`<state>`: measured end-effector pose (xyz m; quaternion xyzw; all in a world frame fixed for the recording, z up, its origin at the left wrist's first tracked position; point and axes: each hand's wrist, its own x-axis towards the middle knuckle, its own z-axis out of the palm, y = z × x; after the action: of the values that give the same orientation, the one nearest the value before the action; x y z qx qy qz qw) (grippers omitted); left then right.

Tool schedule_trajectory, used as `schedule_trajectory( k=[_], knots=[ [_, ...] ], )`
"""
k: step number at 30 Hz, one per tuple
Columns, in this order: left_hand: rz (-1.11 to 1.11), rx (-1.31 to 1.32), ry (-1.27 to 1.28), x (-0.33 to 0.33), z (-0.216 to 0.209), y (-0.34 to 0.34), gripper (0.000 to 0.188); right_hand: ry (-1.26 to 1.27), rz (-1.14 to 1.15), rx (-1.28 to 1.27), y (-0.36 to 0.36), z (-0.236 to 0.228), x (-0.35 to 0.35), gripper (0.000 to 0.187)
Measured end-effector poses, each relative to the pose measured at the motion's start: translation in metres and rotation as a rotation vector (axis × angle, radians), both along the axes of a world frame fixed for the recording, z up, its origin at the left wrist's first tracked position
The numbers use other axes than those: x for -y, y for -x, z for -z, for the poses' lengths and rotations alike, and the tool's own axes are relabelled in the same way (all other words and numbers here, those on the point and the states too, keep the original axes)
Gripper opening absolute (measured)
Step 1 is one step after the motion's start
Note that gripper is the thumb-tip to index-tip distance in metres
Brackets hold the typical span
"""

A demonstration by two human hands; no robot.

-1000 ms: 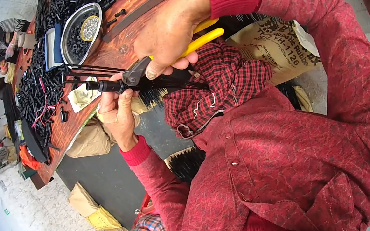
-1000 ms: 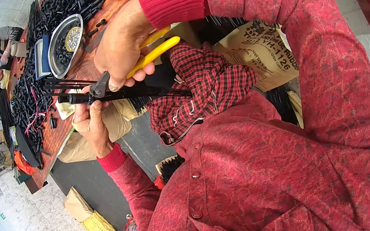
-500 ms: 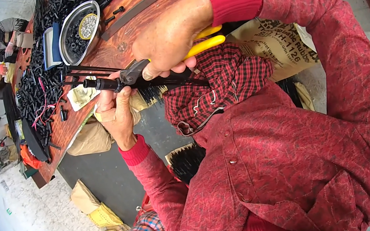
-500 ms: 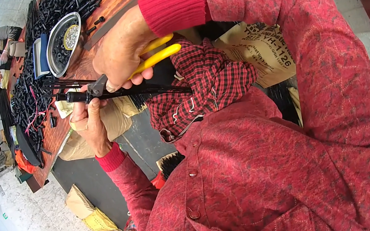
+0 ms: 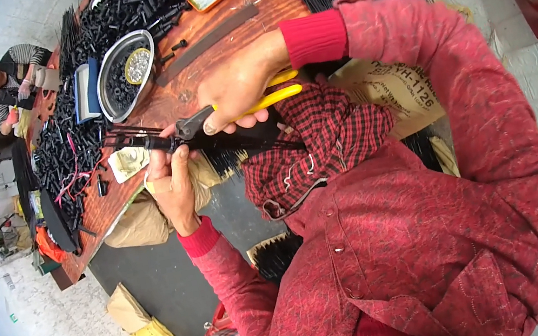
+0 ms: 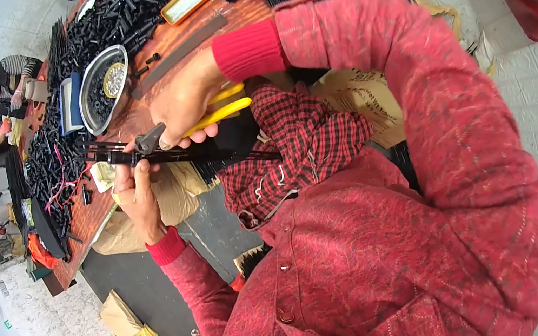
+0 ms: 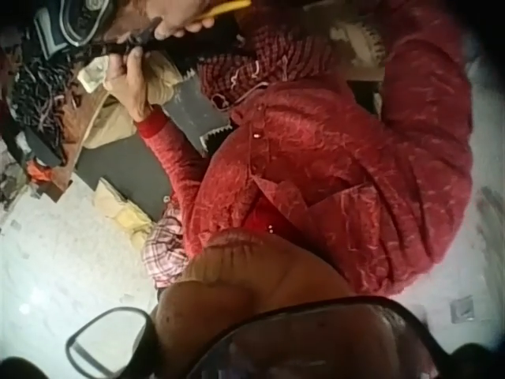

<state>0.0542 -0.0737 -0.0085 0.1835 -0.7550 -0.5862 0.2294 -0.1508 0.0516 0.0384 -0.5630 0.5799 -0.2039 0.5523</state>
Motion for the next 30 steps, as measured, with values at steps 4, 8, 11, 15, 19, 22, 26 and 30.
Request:
schedule_trajectory(
  k=[4, 8, 11, 15, 19, 22, 26, 30],
  knots=[
    [-0.08, -0.178, -0.1, 0.007, 0.021, -0.01, 0.032, 0.051, 0.153, -0.45, 0.033, 0.021, 0.005, 0.037],
    [-0.081, -0.241, 0.016, -0.009, 0.008, -0.016, 0.033, 0.397, 0.175, -1.11, 0.066, 0.086, 0.019, 0.048],
    [-0.168, -0.269, 0.232, -0.014, -0.016, -0.024, 0.033, 0.495, 0.26, -1.232, 0.083, 0.122, 0.021, 0.044],
    [-0.383, -0.391, 0.286, 0.007, -0.042, -0.06, 0.036, 0.942, 0.37, -1.355, 0.073, 0.133, 0.011, 0.031],
    [-0.447, -0.431, 0.24, 0.039, -0.041, -0.113, 0.041, 0.8, 0.463, -0.834, 0.037, 0.128, -0.044, 0.02],
    [-0.452, -0.424, 0.201, 0.047, -0.042, -0.139, 0.041, 0.477, 0.425, -0.542, 0.023, 0.158, -0.094, 0.018],
    [-0.447, -0.31, 0.216, 0.034, -0.049, -0.13, 0.041, 0.471, 0.31, -0.364, -0.018, 0.214, -0.115, 0.027],
    [-0.356, -0.28, 0.433, 0.004, -0.066, -0.091, 0.04, 0.619, 0.325, -0.35, -0.039, 0.268, -0.095, 0.031]
  ],
)
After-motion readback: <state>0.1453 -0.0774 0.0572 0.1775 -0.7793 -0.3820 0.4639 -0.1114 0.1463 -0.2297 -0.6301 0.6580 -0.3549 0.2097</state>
